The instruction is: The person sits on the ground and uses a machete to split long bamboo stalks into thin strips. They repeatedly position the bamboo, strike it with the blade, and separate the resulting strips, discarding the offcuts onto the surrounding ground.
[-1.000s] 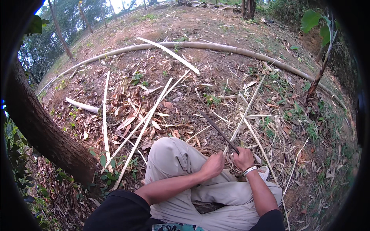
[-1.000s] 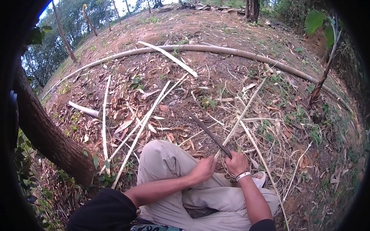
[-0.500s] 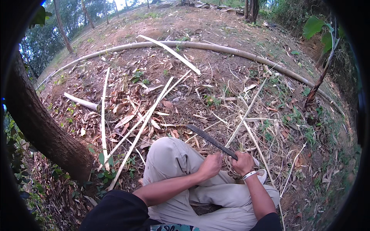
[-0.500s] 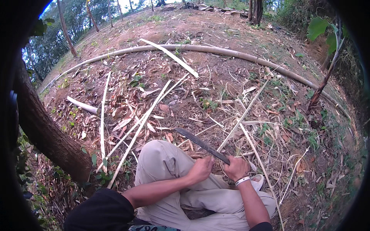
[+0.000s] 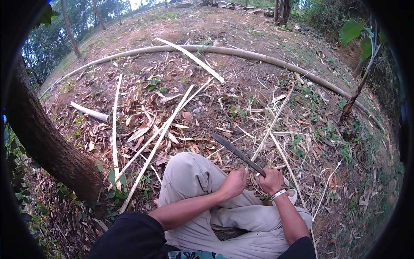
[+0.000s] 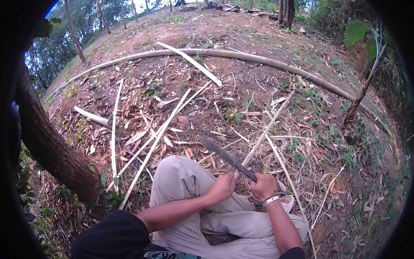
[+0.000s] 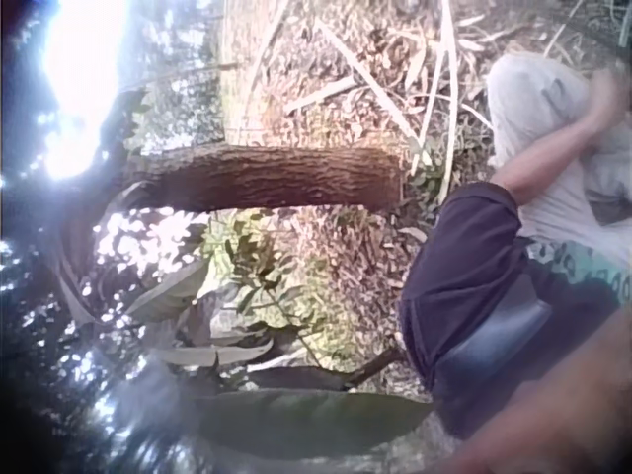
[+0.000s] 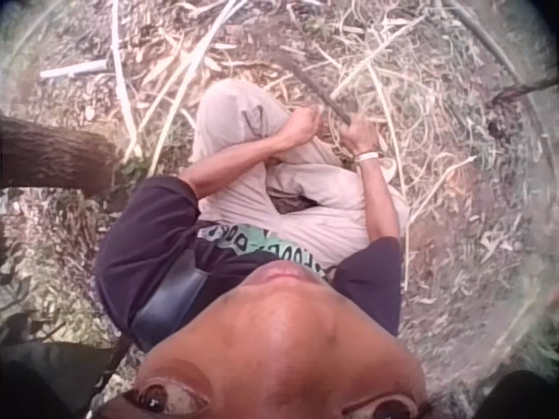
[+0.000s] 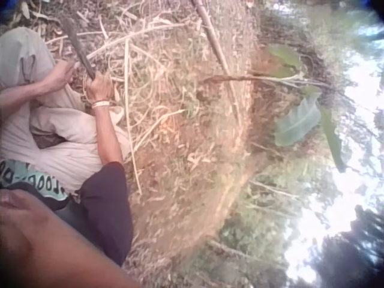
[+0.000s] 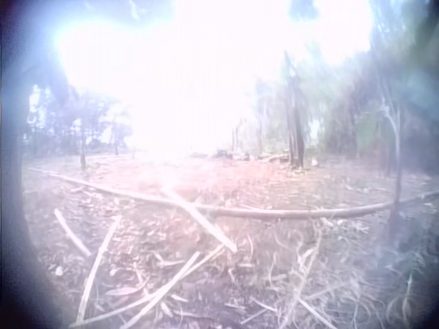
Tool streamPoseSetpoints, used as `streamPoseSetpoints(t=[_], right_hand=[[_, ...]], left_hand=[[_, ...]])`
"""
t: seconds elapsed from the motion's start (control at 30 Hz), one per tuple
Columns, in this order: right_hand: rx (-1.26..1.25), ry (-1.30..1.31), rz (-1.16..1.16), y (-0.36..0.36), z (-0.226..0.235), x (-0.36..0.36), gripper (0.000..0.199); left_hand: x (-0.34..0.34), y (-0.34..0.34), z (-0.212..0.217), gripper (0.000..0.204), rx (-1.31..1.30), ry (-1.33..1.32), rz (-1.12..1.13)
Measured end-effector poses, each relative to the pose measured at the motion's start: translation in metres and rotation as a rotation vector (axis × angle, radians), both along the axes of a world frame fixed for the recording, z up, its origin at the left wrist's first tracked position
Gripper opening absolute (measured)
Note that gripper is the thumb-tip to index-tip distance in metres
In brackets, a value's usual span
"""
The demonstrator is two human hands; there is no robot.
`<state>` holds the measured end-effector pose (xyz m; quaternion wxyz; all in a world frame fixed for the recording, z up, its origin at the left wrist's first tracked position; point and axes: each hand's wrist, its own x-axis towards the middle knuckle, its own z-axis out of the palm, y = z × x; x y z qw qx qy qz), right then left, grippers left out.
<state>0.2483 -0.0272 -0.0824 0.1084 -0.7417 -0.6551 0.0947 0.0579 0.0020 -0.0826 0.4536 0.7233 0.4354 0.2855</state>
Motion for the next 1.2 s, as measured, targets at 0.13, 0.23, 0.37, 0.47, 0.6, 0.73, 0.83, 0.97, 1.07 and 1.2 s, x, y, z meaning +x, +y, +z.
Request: streamPoseSetpoints(t=[0.13,0.23,0.37,0.47,0.6,0.73,0.83,0.97,1.07,1.2], right_hand=[[0.015,-0.012,-0.168,0.022,0.004,0.026,0.029],[0.069,0.046,-0.069,0.005,-0.005,0.002,0.031],[-0.047,0.036,-0.266,0.018,-0.01,0.038,0.031],[0.061,0.044,-0.227,0.02,0.0,0.02,0.029],[0.026,0.011,-0.16,0.003,0.017,0.003,0.026],[0.045,0.009,-0.107,0.005,0.016,-0.002,0.024],[0.049,0.035,-0.116,0.007,0.013,0.0,0.024],[0.031,0.024,-0.119,0.007,0.009,-0.001,0.024],[0.027,0.011,-0.108,0.009,0.006,0.003,0.025],[0.016,0.013,-0.118,0.006,0.006,0.002,0.026]], left_hand=[[0.0,0.0,0.002,0.032,-0.042,0.013,-0.001],[-0.001,0.001,-0.008,0.032,-0.093,-0.037,0.001],[-0.006,-0.005,0.002,0.031,-0.067,0.009,-0.074],[-0.004,0.001,0.005,0.029,-0.159,-0.076,-0.037],[0.001,-0.003,0.001,0.029,-0.146,-0.038,-0.045],[0.004,0.003,-0.01,0.024,-0.214,-0.065,-0.07],[0.003,0.014,0.001,0.024,-0.557,-0.164,-0.138],[0.004,0.018,-0.009,0.026,-0.788,-0.236,-0.155],[0.006,0.019,-0.013,0.022,-0.756,-0.248,-0.108],[0.008,0.018,-0.012,0.02,-0.616,-0.198,-0.065]])
